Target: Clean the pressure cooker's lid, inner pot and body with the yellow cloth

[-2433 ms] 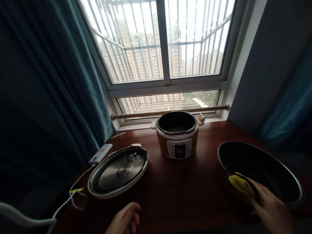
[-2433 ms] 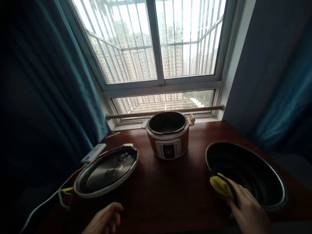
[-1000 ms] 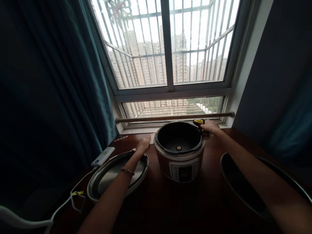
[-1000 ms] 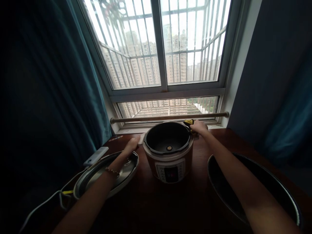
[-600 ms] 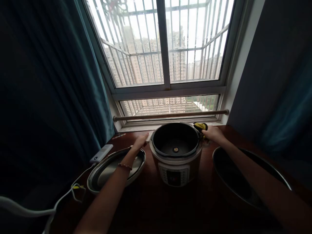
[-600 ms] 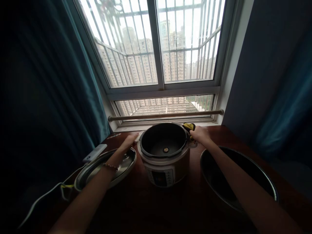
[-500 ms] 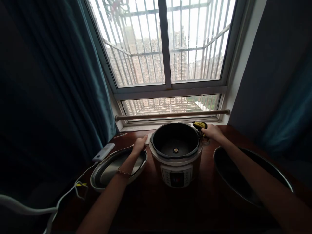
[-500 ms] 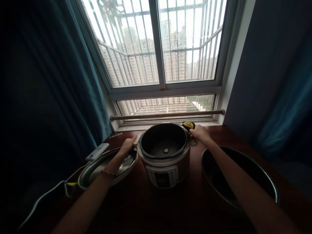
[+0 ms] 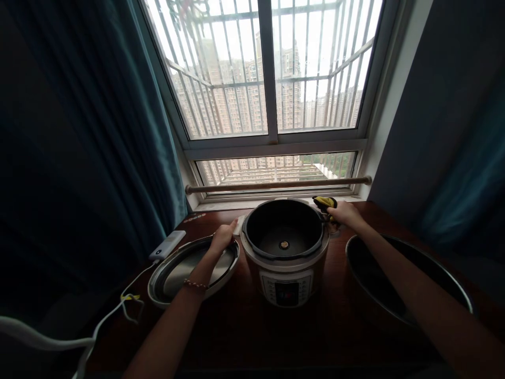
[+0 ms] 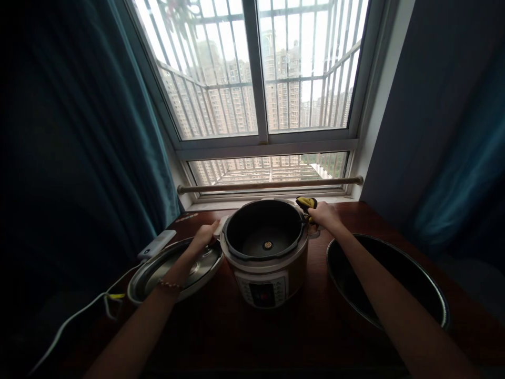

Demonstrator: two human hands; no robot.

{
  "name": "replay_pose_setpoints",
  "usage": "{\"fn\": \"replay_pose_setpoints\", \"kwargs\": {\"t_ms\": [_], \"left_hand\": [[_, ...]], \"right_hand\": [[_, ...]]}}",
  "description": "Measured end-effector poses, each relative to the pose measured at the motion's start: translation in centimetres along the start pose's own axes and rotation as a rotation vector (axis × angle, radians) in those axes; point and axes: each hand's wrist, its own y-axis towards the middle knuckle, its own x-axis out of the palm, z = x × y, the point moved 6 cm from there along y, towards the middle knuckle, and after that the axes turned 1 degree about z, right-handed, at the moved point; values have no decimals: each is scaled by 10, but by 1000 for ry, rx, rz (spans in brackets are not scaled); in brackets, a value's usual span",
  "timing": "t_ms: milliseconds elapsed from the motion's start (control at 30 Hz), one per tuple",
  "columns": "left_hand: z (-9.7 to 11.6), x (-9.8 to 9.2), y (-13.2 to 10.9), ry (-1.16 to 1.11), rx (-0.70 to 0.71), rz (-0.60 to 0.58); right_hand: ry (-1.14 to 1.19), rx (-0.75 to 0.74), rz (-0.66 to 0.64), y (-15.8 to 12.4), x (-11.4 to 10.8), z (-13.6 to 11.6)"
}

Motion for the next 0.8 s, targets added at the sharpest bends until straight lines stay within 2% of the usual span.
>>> {"fn": "replay_pose_setpoints", "kwargs": {"t_ms": [133,233,300,367,433,467,500,567,667,733,800], "left_hand": [[9,-9,-15,54,37,21],[21,-18,-40,116,112,93],[36,-26,-71,147,277,201],[53,-30,-111,89,468,276],[63,-29,-147,-75,521,206],[68,-28,-160,-177,519,161],[74,-26,-170,-276,508,108],[89,-23,-178,-465,457,-5],[108,-12,-163,-805,267,-227],[115,0,-150,-1018,94,-403],[117,10,-139,-1125,-28,-493]], "right_hand": [[123,12,22,1,0,3],[281,2,46,-1,-7,9],[373,2,91,-7,-17,13],[571,25,206,-22,-33,15],[932,18,308,-46,-45,7],[1141,-15,300,-60,-46,-4],[1314,-62,232,-74,-45,-20],[1536,-124,-45,-102,-33,-62],[1708,-70,-429,-137,-7,-114],[1750,4,-577,-150,9,-133],[1771,64,-666,-156,20,-139]]}}
